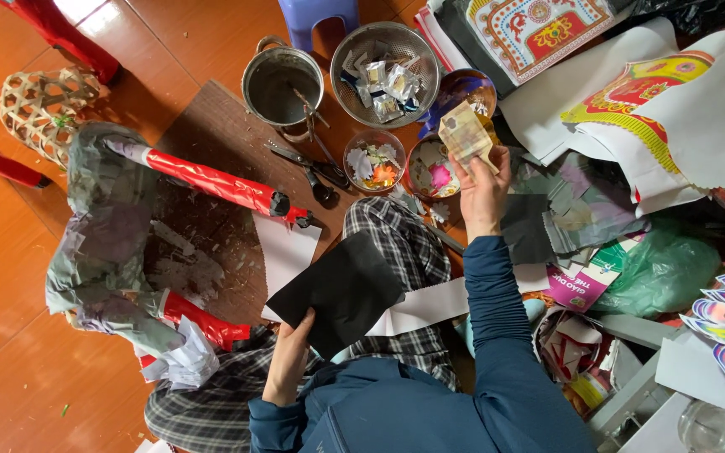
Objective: Decorating a bamboo frame with colored paper and tape to create a traditional craft figure
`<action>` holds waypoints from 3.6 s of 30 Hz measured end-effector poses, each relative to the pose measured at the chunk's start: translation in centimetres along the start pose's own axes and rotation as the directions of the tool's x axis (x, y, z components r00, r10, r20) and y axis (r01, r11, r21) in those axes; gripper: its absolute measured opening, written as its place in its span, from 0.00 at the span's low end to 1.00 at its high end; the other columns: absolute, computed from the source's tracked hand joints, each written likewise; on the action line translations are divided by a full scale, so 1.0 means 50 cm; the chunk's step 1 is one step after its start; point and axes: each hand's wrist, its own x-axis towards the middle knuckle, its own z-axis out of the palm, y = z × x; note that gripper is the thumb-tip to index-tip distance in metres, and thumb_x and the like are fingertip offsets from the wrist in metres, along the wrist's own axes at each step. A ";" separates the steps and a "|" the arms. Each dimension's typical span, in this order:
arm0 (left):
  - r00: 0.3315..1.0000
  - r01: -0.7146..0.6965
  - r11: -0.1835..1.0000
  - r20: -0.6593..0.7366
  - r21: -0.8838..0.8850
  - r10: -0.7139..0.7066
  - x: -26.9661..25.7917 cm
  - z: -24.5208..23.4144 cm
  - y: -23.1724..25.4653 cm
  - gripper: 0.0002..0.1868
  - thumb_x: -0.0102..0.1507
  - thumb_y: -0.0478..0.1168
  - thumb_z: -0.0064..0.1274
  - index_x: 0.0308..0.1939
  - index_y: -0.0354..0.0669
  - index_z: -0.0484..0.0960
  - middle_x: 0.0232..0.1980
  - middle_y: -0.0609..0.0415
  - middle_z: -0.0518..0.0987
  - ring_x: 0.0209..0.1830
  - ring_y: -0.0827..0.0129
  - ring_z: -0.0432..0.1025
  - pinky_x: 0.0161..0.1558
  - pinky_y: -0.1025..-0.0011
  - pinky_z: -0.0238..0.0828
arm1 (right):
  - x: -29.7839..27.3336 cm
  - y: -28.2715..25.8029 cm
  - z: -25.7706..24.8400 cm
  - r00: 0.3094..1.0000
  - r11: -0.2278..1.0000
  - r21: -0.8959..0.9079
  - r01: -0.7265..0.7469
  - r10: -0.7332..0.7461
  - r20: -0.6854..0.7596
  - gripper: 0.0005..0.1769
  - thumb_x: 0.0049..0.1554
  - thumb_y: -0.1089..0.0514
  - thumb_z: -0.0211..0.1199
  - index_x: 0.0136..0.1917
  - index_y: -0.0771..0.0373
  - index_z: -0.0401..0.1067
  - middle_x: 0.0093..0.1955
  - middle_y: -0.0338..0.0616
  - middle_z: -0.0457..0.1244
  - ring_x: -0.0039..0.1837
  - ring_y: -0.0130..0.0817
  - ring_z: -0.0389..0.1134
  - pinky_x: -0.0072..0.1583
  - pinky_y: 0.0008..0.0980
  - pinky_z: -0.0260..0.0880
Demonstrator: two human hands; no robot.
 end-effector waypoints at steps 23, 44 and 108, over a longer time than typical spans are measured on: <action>0.999 -0.012 0.999 -0.044 0.039 0.014 0.001 0.008 0.003 0.23 0.72 0.39 0.53 0.64 0.20 0.83 0.61 0.43 0.85 0.56 0.64 0.75 0.60 0.69 0.70 | -0.048 0.079 -0.035 0.570 0.013 -0.634 0.773 -0.454 0.685 0.12 0.64 0.72 0.67 0.41 0.61 0.72 0.76 0.44 0.67 0.81 0.46 0.63 0.85 0.44 0.61; 0.974 -0.023 0.994 -0.228 -0.107 -0.002 -0.003 -0.036 -0.042 0.34 0.70 0.52 0.65 0.75 0.37 0.76 0.70 0.33 0.80 0.70 0.43 0.75 0.68 0.29 0.63 | -0.271 0.345 -0.028 0.387 0.391 -0.914 -0.104 0.863 0.325 0.48 0.73 0.21 0.35 0.58 0.54 0.87 0.63 0.49 0.74 0.71 0.49 0.72 0.74 0.51 0.63; 0.922 -0.362 0.812 -0.307 -0.458 0.238 0.111 -0.448 -0.035 0.35 0.66 0.47 0.73 0.74 0.50 0.75 0.58 0.45 0.81 0.55 0.53 0.79 0.51 0.38 0.81 | -0.639 0.417 0.612 0.401 0.535 -0.751 0.387 0.636 0.659 0.03 0.59 0.52 0.71 0.45 0.50 0.79 0.42 0.46 0.75 0.51 0.53 0.78 0.53 0.46 0.77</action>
